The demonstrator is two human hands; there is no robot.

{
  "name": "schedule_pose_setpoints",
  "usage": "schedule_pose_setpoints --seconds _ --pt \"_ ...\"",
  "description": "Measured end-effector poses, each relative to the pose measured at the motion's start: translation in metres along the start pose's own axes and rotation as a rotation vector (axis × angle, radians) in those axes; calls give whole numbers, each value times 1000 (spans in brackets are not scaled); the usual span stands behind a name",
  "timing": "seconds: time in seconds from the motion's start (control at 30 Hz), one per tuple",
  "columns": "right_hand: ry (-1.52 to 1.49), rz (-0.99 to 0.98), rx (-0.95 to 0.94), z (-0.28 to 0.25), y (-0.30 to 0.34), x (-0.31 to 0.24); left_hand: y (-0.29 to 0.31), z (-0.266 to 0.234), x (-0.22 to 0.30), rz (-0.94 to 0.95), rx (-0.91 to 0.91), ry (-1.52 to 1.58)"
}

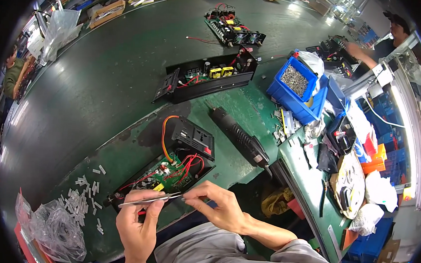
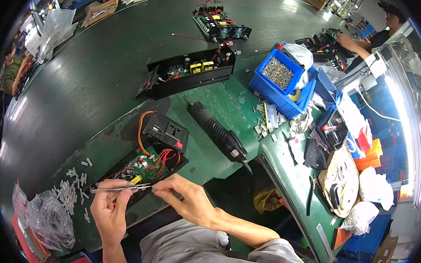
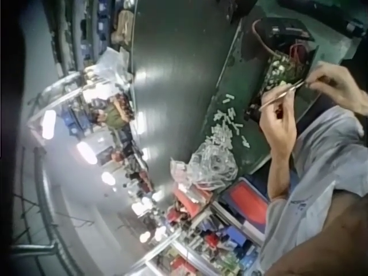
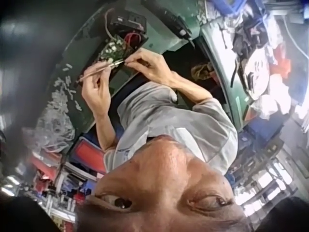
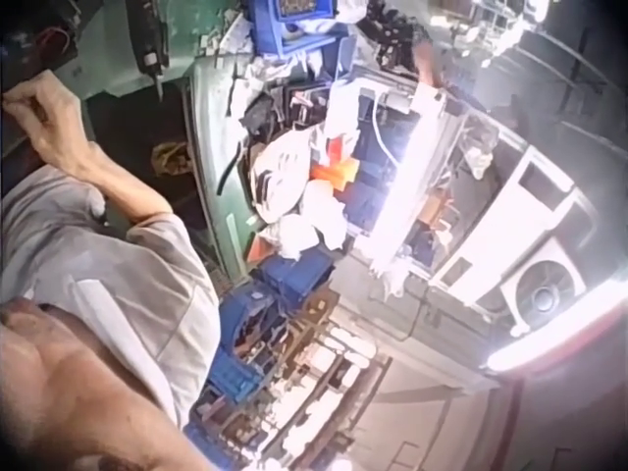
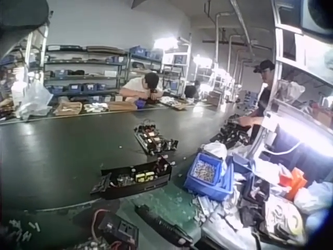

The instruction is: Assembling the internal circuit boards and external casing of an electronic power inverter using an electric screwdriver.

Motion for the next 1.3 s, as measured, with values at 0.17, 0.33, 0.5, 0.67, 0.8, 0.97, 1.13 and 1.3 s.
schedule_pose_setpoints --seconds 0.17,0.33,0.5,0.67,0.8,0.97,1.13,1.3 --pt "17 4 -7 1 -3 1 -2 -2 0 -17 9 -1" --pt "-1 50 -22 4 -3 1 -4 -2 4 -6 -37 -37" --pt "16 72 -55 6 -3 2 -4 -3 2 -35 -22 -64" --pt "30 80 -53 10 -10 3 -6 -5 -5 10 -26 -8" --pt "21 85 -52 9 -13 0 -6 -6 -3 -8 -24 11" --pt "14 78 -25 8 -14 2 -9 -6 -4 -4 -22 6" --pt "60 4 -52 9 -16 1 -8 -5 -5 -9 -31 -15" --pt "254 -80 163 -8 -7 -2 -9 -3 -6 67 -27 -61"
Point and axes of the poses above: each hand's wrist, its own y-axis away from the middle knuckle, its own z-axis out of the palm, x = y × z, the point moved 7 cm from there along -y, towards the middle knuckle, and after that the axes turned 1 degree about y, right-handed, at the moved point
